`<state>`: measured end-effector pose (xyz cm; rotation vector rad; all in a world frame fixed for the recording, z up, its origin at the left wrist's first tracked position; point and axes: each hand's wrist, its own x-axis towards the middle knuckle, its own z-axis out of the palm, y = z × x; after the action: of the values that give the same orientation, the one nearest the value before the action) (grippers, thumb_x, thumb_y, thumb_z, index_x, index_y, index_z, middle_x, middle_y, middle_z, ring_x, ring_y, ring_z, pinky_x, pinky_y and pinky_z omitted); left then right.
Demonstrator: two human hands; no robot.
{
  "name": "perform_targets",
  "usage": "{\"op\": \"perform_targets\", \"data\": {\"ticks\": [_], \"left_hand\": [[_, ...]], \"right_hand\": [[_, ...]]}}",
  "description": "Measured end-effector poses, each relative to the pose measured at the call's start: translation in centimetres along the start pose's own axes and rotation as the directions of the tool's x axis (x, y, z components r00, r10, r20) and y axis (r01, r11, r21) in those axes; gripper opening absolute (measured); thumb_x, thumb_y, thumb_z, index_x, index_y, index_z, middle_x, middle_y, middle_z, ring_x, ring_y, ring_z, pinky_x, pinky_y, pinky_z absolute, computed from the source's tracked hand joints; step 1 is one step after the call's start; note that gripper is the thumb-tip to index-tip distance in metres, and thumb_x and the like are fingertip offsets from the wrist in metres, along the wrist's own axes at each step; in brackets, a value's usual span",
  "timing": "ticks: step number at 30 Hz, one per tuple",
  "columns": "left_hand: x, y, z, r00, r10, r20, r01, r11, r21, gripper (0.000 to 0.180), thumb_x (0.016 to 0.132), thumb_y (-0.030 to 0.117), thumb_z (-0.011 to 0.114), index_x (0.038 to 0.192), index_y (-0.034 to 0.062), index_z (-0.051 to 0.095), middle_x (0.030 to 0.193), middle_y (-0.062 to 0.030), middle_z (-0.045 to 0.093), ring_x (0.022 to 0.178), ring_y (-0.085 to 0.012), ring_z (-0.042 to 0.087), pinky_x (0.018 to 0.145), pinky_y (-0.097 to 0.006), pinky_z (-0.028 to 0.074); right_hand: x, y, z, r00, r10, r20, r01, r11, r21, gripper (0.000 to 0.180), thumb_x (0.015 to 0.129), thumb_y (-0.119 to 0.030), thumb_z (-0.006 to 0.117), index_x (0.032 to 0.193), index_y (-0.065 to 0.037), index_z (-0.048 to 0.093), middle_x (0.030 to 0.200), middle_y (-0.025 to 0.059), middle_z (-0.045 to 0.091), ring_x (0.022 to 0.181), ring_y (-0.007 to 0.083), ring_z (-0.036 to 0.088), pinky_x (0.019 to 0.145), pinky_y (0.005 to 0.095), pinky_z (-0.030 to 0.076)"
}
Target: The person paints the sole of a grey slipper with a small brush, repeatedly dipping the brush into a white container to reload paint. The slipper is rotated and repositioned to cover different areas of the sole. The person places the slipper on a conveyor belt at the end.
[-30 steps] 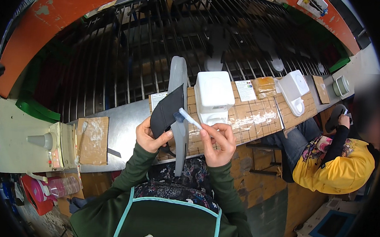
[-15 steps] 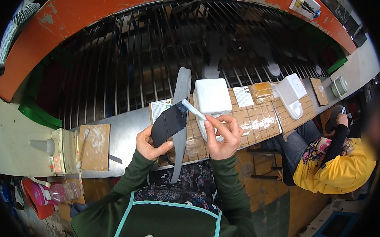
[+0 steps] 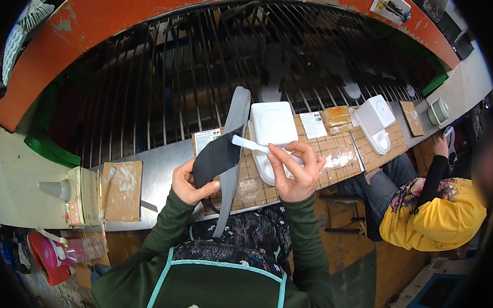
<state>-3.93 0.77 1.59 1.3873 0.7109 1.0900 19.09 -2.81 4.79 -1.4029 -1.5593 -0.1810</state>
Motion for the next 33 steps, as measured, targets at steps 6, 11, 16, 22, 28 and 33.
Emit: {"op": "perform_targets", "data": {"ticks": [6, 11, 16, 22, 28, 33], "left_hand": [[0.3, 0.3, -0.6, 1.000, -0.010, 0.008, 0.010, 0.999, 0.040, 0.038, 0.074, 0.012, 0.079, 0.102, -0.0068, 0.060, 0.086, -0.0079, 0.067, 0.076, -0.0108, 0.063, 0.068, -0.024, 0.052], [0.7, 0.5, -0.9, 1.000, -0.002, 0.029, 0.002, 1.000, -0.017, 0.036, 0.075, 0.010, 0.079, 0.101, -0.0067, 0.060, 0.087, -0.0081, 0.067, 0.076, -0.0109, 0.063, 0.069, -0.023, 0.052], [0.9, 0.3, -1.1, 0.997, -0.016, 0.075, 0.018, 1.000, -0.026, 0.039, 0.075, 0.011, 0.079, 0.103, -0.0071, 0.060, 0.090, -0.0088, 0.067, 0.078, -0.0112, 0.063, 0.070, -0.024, 0.052], [0.6, 0.3, -0.8, 0.995, -0.004, 0.104, 0.003, 1.000, 0.012, 0.044, 0.075, 0.012, 0.080, 0.107, -0.0078, 0.059, 0.090, -0.0083, 0.066, 0.078, -0.0108, 0.063, 0.072, -0.024, 0.052], [0.5, 0.8, -1.0, 0.992, -0.050, 0.117, 0.045, 0.998, 0.043, 0.045, 0.075, 0.013, 0.080, 0.109, -0.0076, 0.059, 0.090, -0.0084, 0.066, 0.079, -0.0110, 0.063, 0.072, -0.024, 0.053], [0.7, 0.8, -1.1, 0.992, -0.032, 0.124, 0.028, 0.999, 0.036, 0.045, 0.074, 0.014, 0.080, 0.109, -0.0077, 0.059, 0.089, -0.0081, 0.066, 0.078, -0.0107, 0.063, 0.071, -0.024, 0.052]], "right_hand": [[0.1, 0.5, -0.6, 0.994, -0.033, 0.107, 0.031, 0.999, 0.026, 0.024, 0.071, -0.014, 0.078, 0.095, -0.014, 0.075, 0.087, 0.0003, 0.060, 0.068, 0.0110, 0.053, 0.072, 0.0299, 0.027], [0.8, 0.9, -1.4, 0.978, -0.065, 0.196, 0.052, 0.996, 0.072, 0.023, 0.072, -0.015, 0.078, 0.095, -0.013, 0.075, 0.084, -0.0001, 0.060, 0.065, 0.0105, 0.051, 0.070, 0.0297, 0.026], [0.9, 0.6, -1.2, 0.995, 0.036, 0.095, -0.042, 0.997, 0.059, 0.022, 0.073, -0.015, 0.077, 0.095, -0.012, 0.075, 0.084, 0.0001, 0.059, 0.067, 0.0111, 0.051, 0.071, 0.0294, 0.027], [0.7, 0.2, -0.7, 0.998, -0.023, -0.055, 0.019, 0.998, -0.065, 0.023, 0.073, -0.015, 0.077, 0.095, -0.013, 0.075, 0.084, 0.0000, 0.059, 0.070, 0.0122, 0.051, 0.073, 0.0296, 0.029], [0.7, 0.3, -1.1, 0.998, -0.067, 0.019, 0.068, 0.996, -0.059, 0.023, 0.072, -0.015, 0.077, 0.095, -0.014, 0.075, 0.085, -0.0006, 0.059, 0.070, 0.0117, 0.050, 0.072, 0.0296, 0.028], [0.8, 0.5, -1.6, 0.993, -0.087, 0.082, 0.091, 0.995, -0.037, 0.023, 0.072, -0.015, 0.077, 0.095, -0.014, 0.075, 0.085, -0.0009, 0.060, 0.068, 0.0111, 0.050, 0.071, 0.0293, 0.026]]}}
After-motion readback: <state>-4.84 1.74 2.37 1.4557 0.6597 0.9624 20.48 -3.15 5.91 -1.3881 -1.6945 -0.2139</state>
